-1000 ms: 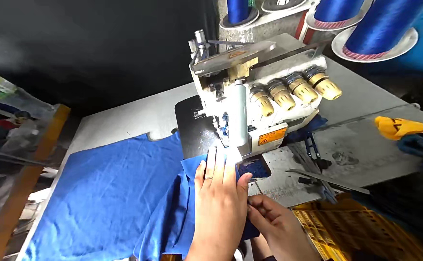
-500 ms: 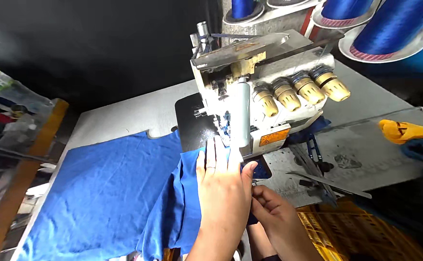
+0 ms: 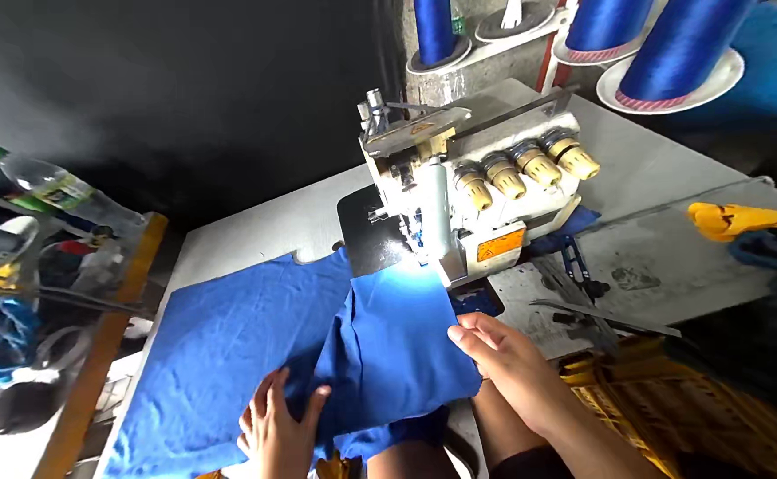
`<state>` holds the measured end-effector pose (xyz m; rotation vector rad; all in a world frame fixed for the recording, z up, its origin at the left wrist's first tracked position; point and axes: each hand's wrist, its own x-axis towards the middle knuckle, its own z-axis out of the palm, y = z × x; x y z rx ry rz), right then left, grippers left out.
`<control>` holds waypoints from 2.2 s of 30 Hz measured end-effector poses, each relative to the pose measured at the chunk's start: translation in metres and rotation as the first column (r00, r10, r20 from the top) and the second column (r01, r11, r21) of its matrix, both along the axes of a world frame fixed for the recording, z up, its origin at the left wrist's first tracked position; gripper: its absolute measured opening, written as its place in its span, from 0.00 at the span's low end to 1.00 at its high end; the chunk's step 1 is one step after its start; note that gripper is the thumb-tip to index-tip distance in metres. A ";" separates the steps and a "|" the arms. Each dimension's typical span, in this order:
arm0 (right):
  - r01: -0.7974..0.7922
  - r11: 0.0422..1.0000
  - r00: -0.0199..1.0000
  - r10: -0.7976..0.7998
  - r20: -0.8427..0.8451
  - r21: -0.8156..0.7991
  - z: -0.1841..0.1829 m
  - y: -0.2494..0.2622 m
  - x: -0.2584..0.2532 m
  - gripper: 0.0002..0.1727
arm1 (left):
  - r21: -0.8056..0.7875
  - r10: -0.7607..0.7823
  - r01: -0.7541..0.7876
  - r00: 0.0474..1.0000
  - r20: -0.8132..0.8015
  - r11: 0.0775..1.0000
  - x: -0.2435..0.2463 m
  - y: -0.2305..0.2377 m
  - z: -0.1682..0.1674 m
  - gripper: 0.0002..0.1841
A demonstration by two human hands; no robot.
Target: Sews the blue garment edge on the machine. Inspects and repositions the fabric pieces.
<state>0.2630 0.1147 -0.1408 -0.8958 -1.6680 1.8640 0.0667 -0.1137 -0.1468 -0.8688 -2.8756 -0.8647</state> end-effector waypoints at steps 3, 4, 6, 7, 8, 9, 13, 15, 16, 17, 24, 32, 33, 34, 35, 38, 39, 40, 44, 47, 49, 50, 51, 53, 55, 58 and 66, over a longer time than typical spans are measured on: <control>-0.015 1.000 1.000 0.015 -0.017 -0.001 0.000 0.000 -0.001 0.09 | 0.092 -0.098 0.101 0.995 -0.037 0.991 0.005 -0.007 -0.008 0.19; -0.007 1.000 1.000 0.007 -0.027 0.015 -0.001 -0.001 0.000 0.07 | 0.171 -0.103 0.104 0.995 -0.019 0.980 0.008 -0.009 -0.006 0.16; 0.003 0.999 0.999 -0.001 -0.048 0.037 -0.002 -0.002 0.003 0.06 | 0.384 -0.125 0.115 0.992 0.002 0.916 0.011 -0.010 -0.008 0.12; -0.005 0.999 0.999 0.007 -0.048 0.038 -0.002 -0.003 0.005 0.07 | 0.486 -0.140 0.124 0.990 -0.003 0.865 0.013 -0.011 -0.010 0.11; -0.023 0.999 0.999 0.025 -0.045 0.041 -0.003 -0.004 0.008 0.07 | 0.547 -0.137 0.122 0.990 -0.013 0.829 0.015 -0.012 -0.012 0.10; -0.041 0.998 0.998 0.043 -0.041 0.046 -0.005 -0.005 0.009 0.08 | 0.574 -0.123 0.119 0.992 -0.032 0.810 0.017 -0.012 -0.013 0.09; -0.041 0.997 0.997 0.045 -0.066 0.065 -0.008 -0.012 0.015 0.09 | 0.608 -0.101 0.139 0.990 -0.097 0.782 0.020 -0.015 -0.019 0.05; -0.029 0.997 0.997 0.033 -0.070 0.067 -0.007 -0.016 0.019 0.09 | 0.611 -0.108 0.143 0.990 -0.094 0.778 0.020 -0.018 -0.020 0.04; -0.019 0.997 0.997 0.025 -0.078 0.076 -0.007 -0.017 0.020 0.09 | 0.613 -0.114 0.144 0.990 -0.088 0.777 0.019 -0.019 -0.020 0.04; -0.012 0.997 0.996 0.019 -0.089 0.082 -0.008 -0.018 0.020 0.09 | 0.617 -0.120 0.140 0.990 -0.074 0.774 0.019 -0.019 -0.020 0.03; 0.027 0.992 0.995 -0.015 -0.096 0.120 -0.004 -0.010 0.012 0.08 | 0.623 -0.106 0.073 0.994 0.016 0.779 0.016 -0.004 -0.005 0.03; 0.020 0.997 0.998 -0.016 -0.053 0.077 0.010 0.007 -0.010 0.06 | 0.469 0.015 -0.073 0.992 0.126 0.880 -0.009 0.011 0.015 0.12; 0.018 0.997 0.999 -0.015 -0.048 0.069 0.009 0.006 -0.010 0.06 | 0.415 0.038 -0.087 0.991 0.125 0.906 -0.011 0.008 0.015 0.14; 0.014 0.998 0.999 -0.011 -0.042 0.062 0.008 0.006 -0.010 0.05 | 0.359 0.055 -0.090 0.993 0.106 0.929 -0.012 0.003 0.013 0.17; 0.006 0.998 0.999 -0.004 -0.034 0.062 0.006 0.006 -0.008 0.06 | 0.298 0.056 -0.078 0.995 0.082 0.952 -0.013 -0.002 0.010 0.20; -0.044 0.996 0.999 0.046 -0.022 0.082 -0.001 0.004 0.001 0.08 | 0.088 -0.079 0.073 0.994 0.072 0.993 -0.011 -0.018 0.005 0.31; -0.070 0.993 0.997 0.072 -0.018 0.091 -0.003 0.003 0.005 0.10 | 0.048 -0.115 0.112 0.992 0.059 0.993 -0.009 -0.020 0.003 0.31; -0.100 0.990 0.995 0.102 -0.014 0.098 -0.005 0.001 0.009 0.11 | 0.034 -0.139 0.138 0.989 0.047 0.990 -0.007 -0.021 0.000 0.28; -0.212 0.968 0.976 0.204 0.069 0.132 -0.014 -0.004 0.024 0.13 | 0.219 -0.077 0.051 0.991 0.113 0.974 0.003 -0.025 0.002 0.16; -0.243 0.962 0.967 0.231 0.107 0.127 -0.017 -0.009 0.034 0.11 | 0.534 -0.073 -0.097 0.955 0.288 0.840 0.010 -0.025 0.004 0.08; -0.252 0.962 0.964 0.240 0.116 0.102 -0.021 -0.013 0.039 0.10 | 0.410 -0.094 -0.063 0.931 0.352 0.910 0.011 -0.035 0.008 0.20; -0.259 0.961 0.960 0.245 0.134 0.094 -0.024 -0.015 0.041 0.11 | 0.252 -0.111 0.011 0.916 0.385 0.968 0.009 -0.041 0.013 0.31; -0.261 0.961 0.958 0.246 0.148 0.093 -0.027 -0.017 0.044 0.11 | 0.121 -0.122 0.074 0.880 0.458 0.990 0.006 -0.044 0.017 0.33; -0.257 0.962 0.956 0.238 0.169 0.098 -0.035 -0.021 0.051 0.12 | -0.004 -0.115 0.137 0.846 0.521 0.991 0.001 -0.048 0.021 0.27; -0.226 0.971 0.967 0.215 0.140 0.074 -0.044 -0.025 0.059 0.11 | 0.073 -0.116 0.092 0.854 0.507 0.993 0.002 -0.053 0.022 0.21; -0.206 0.977 0.975 0.209 0.077 -0.053 -0.053 -0.029 0.067 0.10 | 0.236 -0.132 0.015 0.863 0.488 0.972 0.007 -0.053 0.019 0.16; -0.177 0.975 0.982 0.185 0.048 -0.132 -0.066 -0.033 0.068 0.07 | 0.334 0.011 -0.158 0.916 0.402 0.929 0.019 -0.041 -0.007 0.13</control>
